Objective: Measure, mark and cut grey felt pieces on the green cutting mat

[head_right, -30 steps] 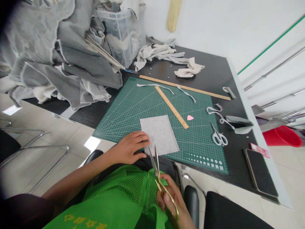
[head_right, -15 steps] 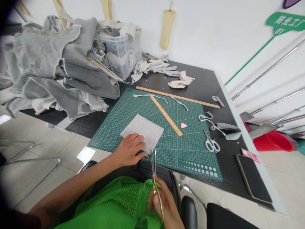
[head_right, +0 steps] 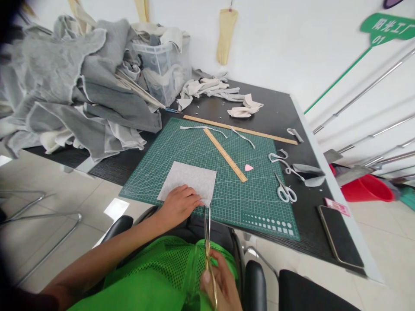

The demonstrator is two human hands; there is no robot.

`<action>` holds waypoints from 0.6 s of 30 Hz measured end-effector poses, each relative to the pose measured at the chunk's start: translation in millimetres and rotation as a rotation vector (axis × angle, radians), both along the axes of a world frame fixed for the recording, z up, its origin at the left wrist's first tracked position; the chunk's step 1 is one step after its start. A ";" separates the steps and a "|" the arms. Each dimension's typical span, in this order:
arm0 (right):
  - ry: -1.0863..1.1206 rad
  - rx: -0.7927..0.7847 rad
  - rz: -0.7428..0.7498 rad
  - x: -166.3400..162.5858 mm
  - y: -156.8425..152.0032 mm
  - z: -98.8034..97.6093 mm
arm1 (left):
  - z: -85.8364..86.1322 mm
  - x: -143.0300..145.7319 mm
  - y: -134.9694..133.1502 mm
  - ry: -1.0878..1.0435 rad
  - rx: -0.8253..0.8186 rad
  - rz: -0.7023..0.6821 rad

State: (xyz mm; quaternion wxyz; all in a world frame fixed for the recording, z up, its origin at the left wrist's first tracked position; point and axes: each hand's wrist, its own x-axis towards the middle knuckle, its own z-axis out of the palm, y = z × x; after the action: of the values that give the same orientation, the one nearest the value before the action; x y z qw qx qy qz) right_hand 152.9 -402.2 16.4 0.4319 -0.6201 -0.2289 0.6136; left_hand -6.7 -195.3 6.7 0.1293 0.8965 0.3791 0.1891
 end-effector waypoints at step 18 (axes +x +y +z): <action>-0.037 0.113 -0.020 -13.5 40.4 -17.9 | 5.6 -6.3 4.7 -0.110 -0.138 -0.142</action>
State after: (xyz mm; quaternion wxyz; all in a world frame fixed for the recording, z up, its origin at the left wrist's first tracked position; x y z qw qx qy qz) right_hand 139.5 -361.8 -1.5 0.4679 -0.6081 -0.2650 0.5840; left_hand -13.1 -190.6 12.4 0.2243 0.8985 0.3190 0.2017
